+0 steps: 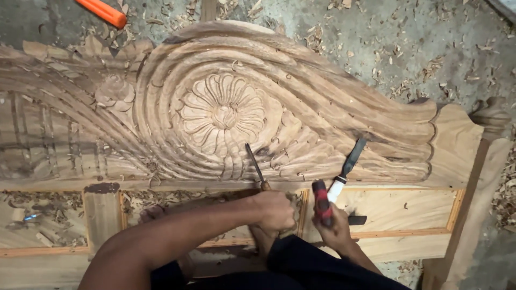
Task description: The person carves intricate floral and curved patterns into a large wooden panel using chisels and a hammer.
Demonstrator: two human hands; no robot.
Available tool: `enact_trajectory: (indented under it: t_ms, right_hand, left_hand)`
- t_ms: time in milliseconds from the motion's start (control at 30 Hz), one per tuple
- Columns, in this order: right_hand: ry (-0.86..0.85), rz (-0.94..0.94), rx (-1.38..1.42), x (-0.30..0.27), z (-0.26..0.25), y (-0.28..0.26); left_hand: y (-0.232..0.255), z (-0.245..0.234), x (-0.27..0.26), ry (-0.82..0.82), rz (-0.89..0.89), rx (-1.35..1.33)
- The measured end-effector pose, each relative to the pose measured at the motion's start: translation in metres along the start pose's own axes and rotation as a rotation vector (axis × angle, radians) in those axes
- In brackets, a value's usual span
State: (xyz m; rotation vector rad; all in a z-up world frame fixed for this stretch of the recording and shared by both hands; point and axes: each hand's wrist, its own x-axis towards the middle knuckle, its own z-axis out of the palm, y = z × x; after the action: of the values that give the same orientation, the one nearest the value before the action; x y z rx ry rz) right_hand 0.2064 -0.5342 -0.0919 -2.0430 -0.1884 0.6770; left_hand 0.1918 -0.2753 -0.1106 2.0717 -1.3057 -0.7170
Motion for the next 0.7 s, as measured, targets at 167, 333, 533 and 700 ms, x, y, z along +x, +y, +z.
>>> enact_trajectory:
  t_ms: [167,333,533,700]
  right_hand:
    - [-0.419,-0.750,-0.325,0.005,-0.023,-0.042]
    - [-0.780,-1.045,-0.498,0.034,-0.031,-0.047]
    - [-0.923,-1.107,-0.607,0.072,-0.043,-0.077]
    - [-0.949,-1.088,-0.498,0.061,-0.050,-0.069]
  left_hand:
    - [-0.001,-0.002,-0.007,0.030,-0.009,-0.043]
    - [-0.003,0.002,-0.003,0.081,0.002,-0.019]
    - [-0.023,0.016,0.026,0.175,-0.066,0.029]
    - [-0.013,-0.008,0.017,0.347,-0.006,-0.073]
